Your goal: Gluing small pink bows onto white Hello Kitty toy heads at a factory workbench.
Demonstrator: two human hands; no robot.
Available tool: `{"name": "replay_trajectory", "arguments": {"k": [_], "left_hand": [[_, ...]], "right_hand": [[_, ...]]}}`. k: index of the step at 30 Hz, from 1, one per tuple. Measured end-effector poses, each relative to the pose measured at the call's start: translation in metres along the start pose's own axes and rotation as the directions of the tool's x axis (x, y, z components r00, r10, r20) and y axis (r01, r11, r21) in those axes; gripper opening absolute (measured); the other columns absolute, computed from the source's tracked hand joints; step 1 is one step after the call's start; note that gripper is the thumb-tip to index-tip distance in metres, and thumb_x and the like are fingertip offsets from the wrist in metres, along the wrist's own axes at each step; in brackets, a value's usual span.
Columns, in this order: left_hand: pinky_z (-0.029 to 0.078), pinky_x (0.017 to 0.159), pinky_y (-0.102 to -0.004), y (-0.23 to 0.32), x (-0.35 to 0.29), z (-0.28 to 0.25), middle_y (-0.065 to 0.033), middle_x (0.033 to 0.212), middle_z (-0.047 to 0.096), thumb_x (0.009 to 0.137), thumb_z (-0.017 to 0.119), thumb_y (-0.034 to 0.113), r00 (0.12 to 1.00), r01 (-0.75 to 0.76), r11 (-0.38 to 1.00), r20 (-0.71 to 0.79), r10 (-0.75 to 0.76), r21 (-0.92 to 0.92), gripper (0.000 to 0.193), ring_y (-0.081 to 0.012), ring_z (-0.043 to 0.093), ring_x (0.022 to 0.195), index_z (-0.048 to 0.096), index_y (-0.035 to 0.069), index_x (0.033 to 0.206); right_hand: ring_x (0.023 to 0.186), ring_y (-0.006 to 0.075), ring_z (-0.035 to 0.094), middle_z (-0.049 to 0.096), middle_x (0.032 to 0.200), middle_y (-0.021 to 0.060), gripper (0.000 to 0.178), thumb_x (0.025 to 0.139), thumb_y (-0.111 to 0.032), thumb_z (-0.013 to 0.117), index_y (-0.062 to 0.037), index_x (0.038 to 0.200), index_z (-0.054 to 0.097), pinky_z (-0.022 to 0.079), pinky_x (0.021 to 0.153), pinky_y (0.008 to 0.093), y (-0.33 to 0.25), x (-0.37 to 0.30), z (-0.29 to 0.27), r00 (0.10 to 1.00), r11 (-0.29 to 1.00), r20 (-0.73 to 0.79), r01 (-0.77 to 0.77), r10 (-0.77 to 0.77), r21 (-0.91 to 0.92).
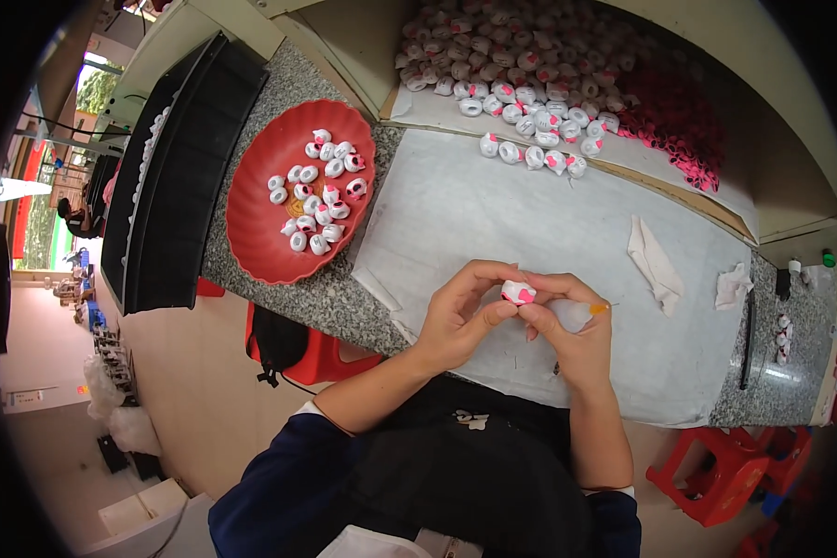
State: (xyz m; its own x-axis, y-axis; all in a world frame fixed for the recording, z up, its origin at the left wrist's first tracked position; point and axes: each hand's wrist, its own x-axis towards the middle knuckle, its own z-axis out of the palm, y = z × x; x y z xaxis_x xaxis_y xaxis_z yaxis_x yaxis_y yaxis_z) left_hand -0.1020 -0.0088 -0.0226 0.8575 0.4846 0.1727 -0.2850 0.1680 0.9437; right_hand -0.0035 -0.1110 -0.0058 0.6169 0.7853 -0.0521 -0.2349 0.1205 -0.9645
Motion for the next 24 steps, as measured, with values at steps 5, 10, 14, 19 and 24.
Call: {"name": "replay_trajectory", "arguments": {"k": [5,10,14,19,24], "left_hand": [[0.034,0.082,-0.0272,0.031,-0.006,-0.036,-0.009,0.097,0.046,0.071,0.055,-0.004,0.935,-0.226,0.898,-0.175,0.309,0.378,0.022,-0.0165,0.046,0.09,0.05,-0.001,0.092],[0.037,0.074,-0.0224,0.08,-0.027,-0.131,-0.005,0.091,0.04,0.068,0.057,-0.007,0.721,0.029,0.624,-0.449,0.528,0.781,0.023,-0.0124,0.044,0.084,0.054,0.001,0.089],[0.036,0.08,-0.0314,0.094,-0.046,-0.16,-0.0122,0.097,0.044,0.069,0.059,0.005,0.818,0.352,0.134,-0.374,0.436,0.926,0.03,-0.0246,0.045,0.093,0.054,0.006,0.099],[0.032,0.086,-0.0331,0.082,0.01,-0.097,-0.0125,0.108,0.046,0.067,0.06,0.005,0.92,0.058,0.153,-0.112,0.376,0.987,0.036,-0.0269,0.042,0.102,0.052,0.006,0.102],[0.036,0.079,-0.0364,0.03,0.109,-0.012,-0.0087,0.093,0.051,0.062,0.063,0.008,0.851,-0.469,0.207,0.378,0.364,0.858,0.033,-0.0267,0.046,0.091,0.053,0.006,0.094]], "right_hand": [[0.062,0.0072,0.047,0.053,0.079,0.0058,0.047,0.063,0.004,0.059,-0.0002,0.108,0.044,0.04,0.053,0.0176,-0.011,-0.001,0.002,0.998,0.996,0.038,-0.048,0.046,0.07],[0.064,0.0099,0.046,0.044,0.094,0.0085,0.067,0.059,0.0,0.057,-0.0054,0.119,0.026,0.039,0.05,0.0199,-0.003,-0.01,-0.019,0.986,0.995,-0.134,0.102,-0.1,0.008],[0.067,0.0142,0.046,0.038,0.102,0.0117,0.048,0.065,-0.003,0.051,-0.0058,0.108,0.031,0.04,0.051,0.0251,-0.002,-0.011,-0.032,0.988,0.968,-0.045,0.152,-0.146,0.197],[0.076,0.018,0.048,0.037,0.103,0.0097,0.035,0.069,-0.003,0.048,-0.0049,0.101,0.035,0.044,0.056,0.0286,0.0,-0.005,-0.032,0.991,0.979,-0.071,0.127,-0.117,0.159],[0.086,0.0196,0.048,0.038,0.103,0.0071,0.028,0.072,-0.004,0.049,-0.0031,0.099,0.04,0.046,0.062,0.0307,-0.01,-0.008,-0.031,0.982,0.979,-0.101,0.172,-0.161,0.107]]}}
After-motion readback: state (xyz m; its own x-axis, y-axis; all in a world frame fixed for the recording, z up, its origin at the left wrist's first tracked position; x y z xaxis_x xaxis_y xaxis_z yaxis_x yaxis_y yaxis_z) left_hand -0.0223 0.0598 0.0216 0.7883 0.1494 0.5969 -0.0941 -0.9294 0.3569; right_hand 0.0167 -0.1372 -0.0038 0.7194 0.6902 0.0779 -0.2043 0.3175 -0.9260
